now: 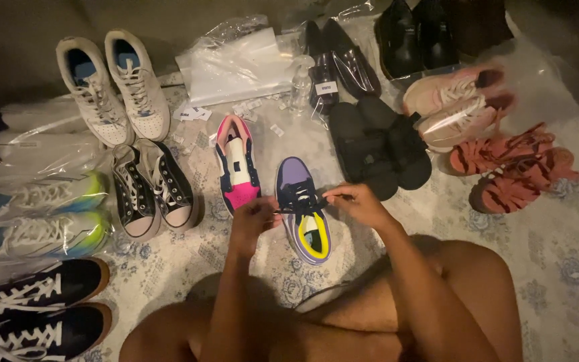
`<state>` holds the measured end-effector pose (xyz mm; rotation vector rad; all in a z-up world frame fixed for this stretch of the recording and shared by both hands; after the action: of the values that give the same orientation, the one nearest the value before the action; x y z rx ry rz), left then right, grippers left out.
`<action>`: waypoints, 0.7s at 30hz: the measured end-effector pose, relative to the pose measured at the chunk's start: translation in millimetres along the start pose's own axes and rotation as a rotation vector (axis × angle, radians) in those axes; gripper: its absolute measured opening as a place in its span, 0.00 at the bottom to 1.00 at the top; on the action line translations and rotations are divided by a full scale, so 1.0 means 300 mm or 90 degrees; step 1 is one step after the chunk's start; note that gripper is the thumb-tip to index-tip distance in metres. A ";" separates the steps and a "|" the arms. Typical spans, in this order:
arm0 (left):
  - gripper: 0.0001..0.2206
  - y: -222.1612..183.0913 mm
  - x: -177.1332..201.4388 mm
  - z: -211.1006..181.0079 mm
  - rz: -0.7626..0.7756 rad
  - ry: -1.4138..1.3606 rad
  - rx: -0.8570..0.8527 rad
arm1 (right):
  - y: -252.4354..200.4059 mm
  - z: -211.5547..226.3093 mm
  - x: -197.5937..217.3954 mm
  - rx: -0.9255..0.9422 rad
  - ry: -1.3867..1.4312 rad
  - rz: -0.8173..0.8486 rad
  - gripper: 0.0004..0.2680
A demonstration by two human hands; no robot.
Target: A person sits on the floor and organizes several pairs of shoes, including sneakers and boots. They are seen inspecting the shoes, adjusting the laces, and arranging them on a mat.
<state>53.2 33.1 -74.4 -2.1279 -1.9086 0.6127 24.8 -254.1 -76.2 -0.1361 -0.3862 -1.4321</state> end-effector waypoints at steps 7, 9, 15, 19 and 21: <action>0.12 0.016 0.013 -0.016 -0.040 -0.005 0.069 | -0.006 -0.029 -0.002 -0.163 0.200 -0.020 0.08; 0.13 0.013 0.022 -0.019 -0.053 0.008 0.065 | -0.007 -0.010 0.001 -0.168 0.212 -0.033 0.08; 0.12 0.014 0.027 -0.030 -0.059 -0.002 -0.001 | -0.003 -0.016 -0.001 -0.130 0.120 -0.050 0.10; 0.11 0.009 0.023 -0.047 -0.051 -0.010 -0.037 | 0.008 -0.033 0.007 -0.125 0.146 -0.086 0.09; 0.11 0.003 0.017 -0.067 -0.048 -0.019 -0.067 | 0.010 -0.024 0.011 -0.117 0.152 -0.092 0.08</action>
<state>63.3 40.1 -57.8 -2.1076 -2.0709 0.5431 29.2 -259.1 -81.5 -0.0849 -0.0694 -1.6058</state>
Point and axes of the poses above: each hand's wrist, its own y-axis towards the middle knuckle, its own x-axis out of the back of the hand, z = x × y, the point moved 1 cm from there along y, towards the middle knuckle, and after that the axes turned 1 degree about -y, right-handed, at the moved point
